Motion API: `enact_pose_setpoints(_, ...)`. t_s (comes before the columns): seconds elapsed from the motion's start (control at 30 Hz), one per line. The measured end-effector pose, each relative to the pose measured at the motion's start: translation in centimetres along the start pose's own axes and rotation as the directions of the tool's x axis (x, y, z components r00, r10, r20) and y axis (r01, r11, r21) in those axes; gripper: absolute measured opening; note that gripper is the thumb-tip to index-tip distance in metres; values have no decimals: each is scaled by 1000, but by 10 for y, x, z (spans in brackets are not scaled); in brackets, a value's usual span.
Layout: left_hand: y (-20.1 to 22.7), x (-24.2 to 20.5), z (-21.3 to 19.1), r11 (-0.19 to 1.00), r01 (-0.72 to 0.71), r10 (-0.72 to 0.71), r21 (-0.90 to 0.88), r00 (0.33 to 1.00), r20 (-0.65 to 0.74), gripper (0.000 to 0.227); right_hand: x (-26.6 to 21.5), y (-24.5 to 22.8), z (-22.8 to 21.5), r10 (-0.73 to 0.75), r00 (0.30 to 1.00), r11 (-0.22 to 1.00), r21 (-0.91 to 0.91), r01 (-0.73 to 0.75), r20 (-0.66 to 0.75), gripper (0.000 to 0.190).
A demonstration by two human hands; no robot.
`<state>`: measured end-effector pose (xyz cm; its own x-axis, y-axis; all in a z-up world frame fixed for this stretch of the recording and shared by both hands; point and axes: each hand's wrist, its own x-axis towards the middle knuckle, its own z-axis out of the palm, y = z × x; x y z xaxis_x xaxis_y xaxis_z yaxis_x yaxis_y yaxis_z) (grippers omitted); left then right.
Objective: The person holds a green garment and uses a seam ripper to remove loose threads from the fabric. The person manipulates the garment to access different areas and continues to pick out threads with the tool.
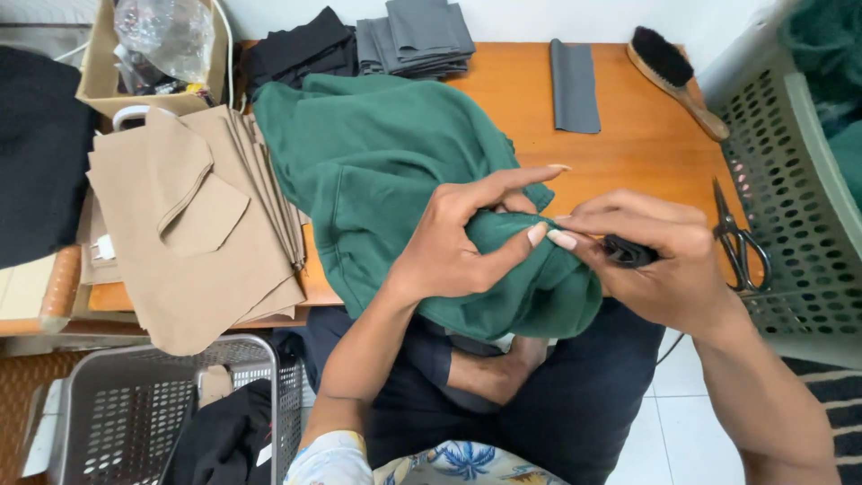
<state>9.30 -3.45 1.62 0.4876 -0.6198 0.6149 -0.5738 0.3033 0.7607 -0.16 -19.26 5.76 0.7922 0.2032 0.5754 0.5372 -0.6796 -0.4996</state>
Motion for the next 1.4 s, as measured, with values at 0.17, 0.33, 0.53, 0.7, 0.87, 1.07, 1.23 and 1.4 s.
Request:
enact_pose_setpoints(0.17,20,-5,-17,998,-20,22,54,999,-34,32,12,-11,12,-150,987,987,-63,146,-59,4)
enact_pose_setpoints(0.33,39,-1,-33,997,68,-61,40,986,-155,27,24,-14,25,-397,906,883,-328,335,-144,16)
enact_pose_setpoints(0.53,33,12,-56,998,-11,20,60,987,-158,22,51,-13,35,-539,827,787,-447,426,-159,18)
enact_pose_setpoints(0.7,27,18,-68,990,36,-29,136,998,-57,24,60,-1,40,-481,861,835,-385,392,-166,18)
enact_pose_setpoints(0.87,24,26,-68,971,85,-102,223,993,66,37,66,16,35,-457,876,863,-314,395,-155,16)
enact_pose_setpoints(1.07,20,52,-61,971,-64,61,232,998,20,31,71,21,16,-344,911,930,-219,297,-227,8)
enact_pose_setpoints(1.23,28,85,-49,948,-117,75,296,986,150,30,66,29,6,-246,892,967,-155,202,-378,8)
enact_pose_setpoints(1.4,16,90,-43,984,-127,109,125,983,148,18,70,34,-3,-179,914,981,2,192,-363,7)
